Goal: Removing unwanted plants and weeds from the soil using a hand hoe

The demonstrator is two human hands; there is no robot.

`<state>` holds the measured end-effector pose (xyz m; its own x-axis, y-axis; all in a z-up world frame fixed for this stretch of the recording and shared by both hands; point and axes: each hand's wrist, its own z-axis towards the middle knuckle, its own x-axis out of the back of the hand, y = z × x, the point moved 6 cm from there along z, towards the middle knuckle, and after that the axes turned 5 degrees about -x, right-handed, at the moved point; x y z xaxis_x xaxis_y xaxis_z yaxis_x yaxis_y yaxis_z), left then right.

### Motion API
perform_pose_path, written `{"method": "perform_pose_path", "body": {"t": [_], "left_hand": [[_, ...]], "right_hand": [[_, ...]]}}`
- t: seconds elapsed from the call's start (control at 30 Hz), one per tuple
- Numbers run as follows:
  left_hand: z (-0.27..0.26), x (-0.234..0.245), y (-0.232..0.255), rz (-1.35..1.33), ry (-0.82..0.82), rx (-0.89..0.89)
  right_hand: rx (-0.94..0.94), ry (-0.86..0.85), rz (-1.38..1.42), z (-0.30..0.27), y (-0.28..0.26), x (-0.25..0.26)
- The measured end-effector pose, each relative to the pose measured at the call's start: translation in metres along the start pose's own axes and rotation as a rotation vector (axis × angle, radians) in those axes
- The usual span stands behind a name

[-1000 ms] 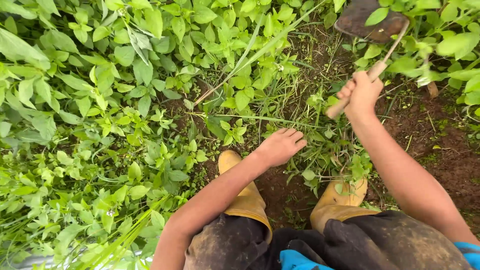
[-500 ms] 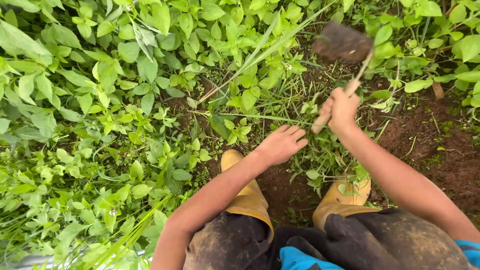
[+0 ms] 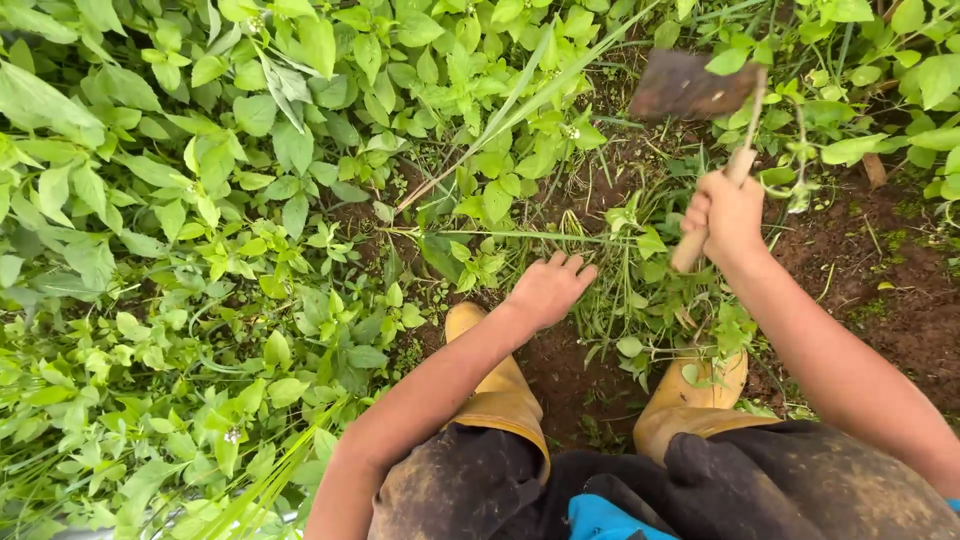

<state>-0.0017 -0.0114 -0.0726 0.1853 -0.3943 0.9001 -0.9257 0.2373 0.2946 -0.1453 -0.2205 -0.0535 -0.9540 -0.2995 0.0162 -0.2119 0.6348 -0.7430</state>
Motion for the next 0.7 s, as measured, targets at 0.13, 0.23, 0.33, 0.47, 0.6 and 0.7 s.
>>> {"method": "perform_pose_path", "body": {"t": [0.13,0.23,0.33,0.47,0.6,0.7], "left_hand": [[0.0,0.007,0.017,-0.018,0.008,-0.069],[0.003,-0.004,0.022,0.013,0.014,-0.115],[0.001,-0.012,0.024,-0.003,0.002,-0.138],[-0.008,-0.017,0.027,-0.058,-0.024,-0.17],[-0.002,-0.008,0.03,-0.031,-0.078,-0.208],[-0.004,-0.006,0.032,-0.016,-0.008,-0.211]], "right_hand": [[0.07,0.064,0.011,-0.027,0.034,-0.017],[-0.255,-0.262,-0.373,-0.087,0.075,-0.037],[-0.337,-0.343,-0.365,-0.093,0.076,-0.043],[-0.05,-0.243,-0.249,-0.052,0.024,-0.054],[0.126,-0.042,-0.014,-0.038,0.022,-0.058],[-0.113,-0.15,-0.244,-0.03,0.117,-0.036]]}}
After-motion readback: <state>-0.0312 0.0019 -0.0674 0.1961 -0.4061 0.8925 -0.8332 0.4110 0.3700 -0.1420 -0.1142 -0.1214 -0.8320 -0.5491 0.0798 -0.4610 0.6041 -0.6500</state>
